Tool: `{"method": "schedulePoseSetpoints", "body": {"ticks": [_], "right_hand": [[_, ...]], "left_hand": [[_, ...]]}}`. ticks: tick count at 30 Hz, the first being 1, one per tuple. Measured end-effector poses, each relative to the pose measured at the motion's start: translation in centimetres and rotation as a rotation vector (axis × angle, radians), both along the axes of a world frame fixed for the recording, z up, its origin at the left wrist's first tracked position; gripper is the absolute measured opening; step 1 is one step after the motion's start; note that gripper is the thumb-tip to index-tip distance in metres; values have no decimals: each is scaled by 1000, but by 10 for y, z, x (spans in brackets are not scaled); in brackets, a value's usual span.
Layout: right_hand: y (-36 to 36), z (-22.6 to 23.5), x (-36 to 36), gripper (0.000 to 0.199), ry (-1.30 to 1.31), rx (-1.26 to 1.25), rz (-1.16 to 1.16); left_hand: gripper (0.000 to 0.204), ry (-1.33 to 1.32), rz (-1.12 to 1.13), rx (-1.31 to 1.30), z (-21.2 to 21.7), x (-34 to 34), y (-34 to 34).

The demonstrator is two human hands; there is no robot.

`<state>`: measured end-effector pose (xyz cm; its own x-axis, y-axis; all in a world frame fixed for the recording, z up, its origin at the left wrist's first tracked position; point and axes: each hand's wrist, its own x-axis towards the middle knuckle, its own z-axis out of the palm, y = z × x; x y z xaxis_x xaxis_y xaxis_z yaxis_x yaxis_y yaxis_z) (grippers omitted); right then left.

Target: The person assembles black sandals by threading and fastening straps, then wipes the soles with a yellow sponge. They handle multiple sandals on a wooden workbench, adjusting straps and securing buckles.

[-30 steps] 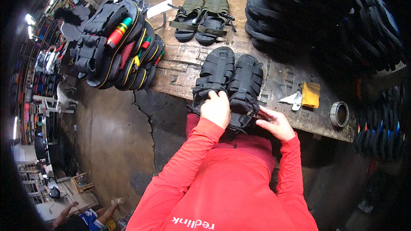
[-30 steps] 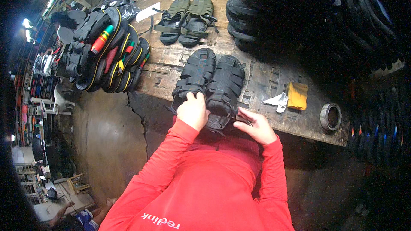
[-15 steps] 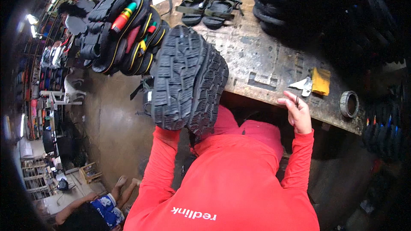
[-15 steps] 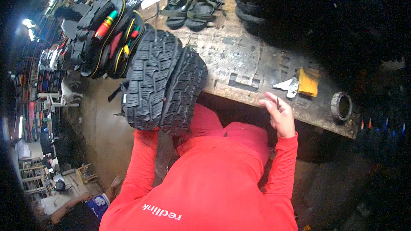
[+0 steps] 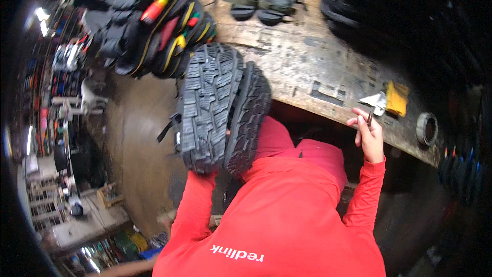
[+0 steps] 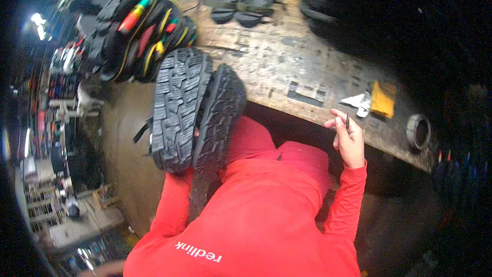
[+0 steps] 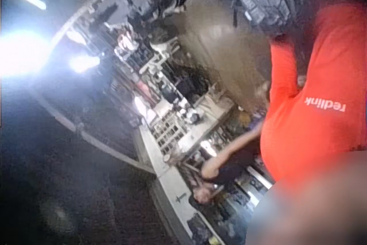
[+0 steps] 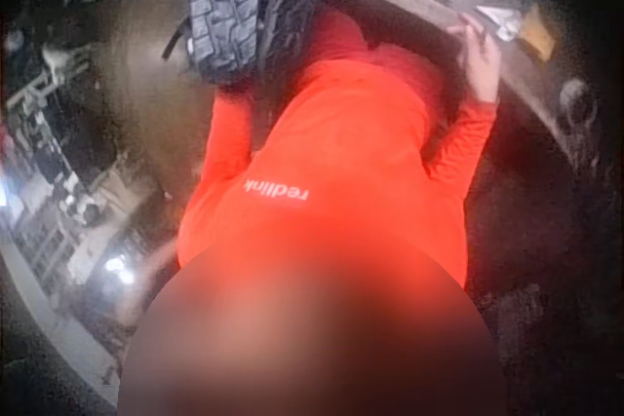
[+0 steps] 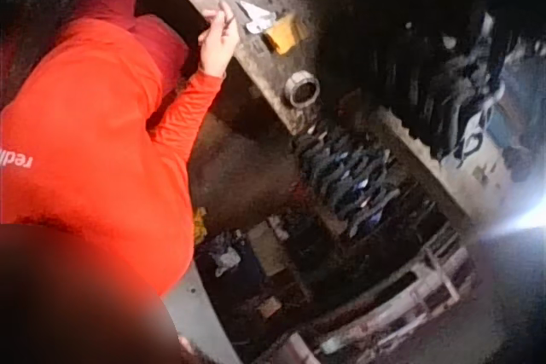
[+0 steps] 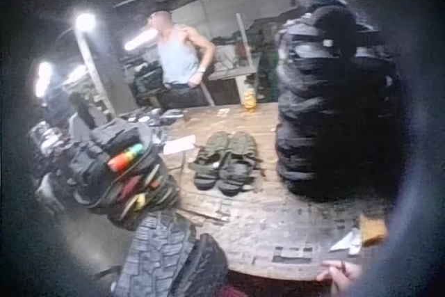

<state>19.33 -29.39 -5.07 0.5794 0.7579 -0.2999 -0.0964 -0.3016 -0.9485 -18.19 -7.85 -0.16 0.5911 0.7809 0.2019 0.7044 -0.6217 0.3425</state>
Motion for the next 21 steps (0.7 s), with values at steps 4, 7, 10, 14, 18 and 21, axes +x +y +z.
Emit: {"method": "schedulePoseSetpoints", "body": {"ticks": [4, 7, 10, 14, 18, 21], "right_hand": [[-34, 12, 26, 30, -296, 26, -328], [-53, 22, 49, 21, -1027, -125, -549], [-52, 29, 58, 21, -1068, -185, -675], [-16, 22, 65, 39, -1109, -324, -579], [12, 3, 82, 67, -1026, -648, -476], [12, -8, 107, 70, -944, -610, -485]], "left_hand": [[36, -512, -99, -563, 36, 42, 8], [30, -753, -214, -913, 29, 93, 13], [18, -201, -436, -186, 14, 160, 8], [15, -88, -462, -95, -17, 223, -18], [14, -148, -469, -155, -38, 207, -8], [21, -181, -470, -170, -41, 184, 7]]}}
